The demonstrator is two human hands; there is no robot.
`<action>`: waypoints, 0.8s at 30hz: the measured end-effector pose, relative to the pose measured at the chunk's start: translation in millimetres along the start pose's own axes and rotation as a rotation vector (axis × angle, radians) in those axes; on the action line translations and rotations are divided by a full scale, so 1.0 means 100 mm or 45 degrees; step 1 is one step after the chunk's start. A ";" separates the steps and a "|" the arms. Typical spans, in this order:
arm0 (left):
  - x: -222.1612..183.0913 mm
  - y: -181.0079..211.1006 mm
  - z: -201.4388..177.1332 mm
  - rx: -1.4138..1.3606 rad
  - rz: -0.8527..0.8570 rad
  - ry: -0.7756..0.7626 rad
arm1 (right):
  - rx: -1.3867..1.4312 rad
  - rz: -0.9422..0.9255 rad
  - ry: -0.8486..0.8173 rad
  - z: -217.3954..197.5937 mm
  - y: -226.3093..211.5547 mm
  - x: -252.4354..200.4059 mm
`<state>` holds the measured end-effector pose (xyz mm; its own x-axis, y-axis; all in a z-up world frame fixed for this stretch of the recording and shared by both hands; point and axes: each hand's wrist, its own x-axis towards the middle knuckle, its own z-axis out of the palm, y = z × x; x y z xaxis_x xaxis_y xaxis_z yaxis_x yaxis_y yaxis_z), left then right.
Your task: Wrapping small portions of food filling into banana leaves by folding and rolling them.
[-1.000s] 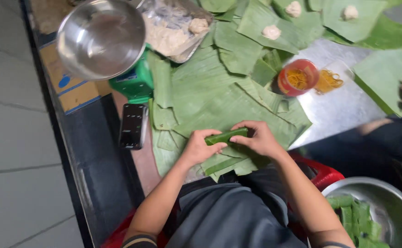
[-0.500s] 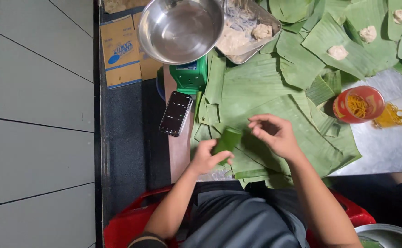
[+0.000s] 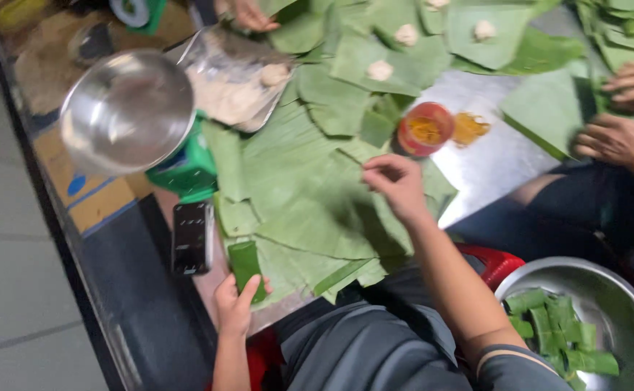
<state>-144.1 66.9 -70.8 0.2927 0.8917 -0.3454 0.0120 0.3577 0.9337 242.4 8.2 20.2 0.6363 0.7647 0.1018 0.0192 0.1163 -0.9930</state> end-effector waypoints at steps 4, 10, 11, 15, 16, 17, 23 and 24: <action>-0.03 0.18 0.18 0.111 0.004 -0.051 | 0.420 -0.195 0.311 -1.08 0.06 0.05; 0.00 0.27 0.67 0.159 0.199 -0.329 | 0.319 -0.004 0.771 -1.74 -0.22 -0.27; 0.02 0.27 0.76 0.201 0.229 -0.395 | 0.504 -0.237 0.486 -1.73 -0.33 -0.38; -0.05 0.36 1.09 0.294 0.210 -0.562 | 0.219 0.001 0.135 -1.65 -0.46 -0.38; -0.07 0.35 1.13 0.297 0.214 -0.562 | 0.223 -0.003 0.135 -1.56 -0.55 -0.41; -0.09 0.35 1.18 0.281 0.196 -0.573 | -0.001 0.095 0.175 -1.46 -0.66 -0.44; -0.11 0.36 1.37 0.260 0.234 -0.631 | -0.479 0.198 0.145 -1.51 -0.58 -0.28; -0.08 0.35 1.37 0.242 0.236 -0.650 | -0.882 0.321 0.014 -1.51 -0.53 -0.15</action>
<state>-14.7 34.2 -22.1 0.7304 0.6707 -0.1290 0.0740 0.1100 0.9912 347.8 -105.3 62.0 0.6936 0.7083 -0.1313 0.3517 -0.4920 -0.7964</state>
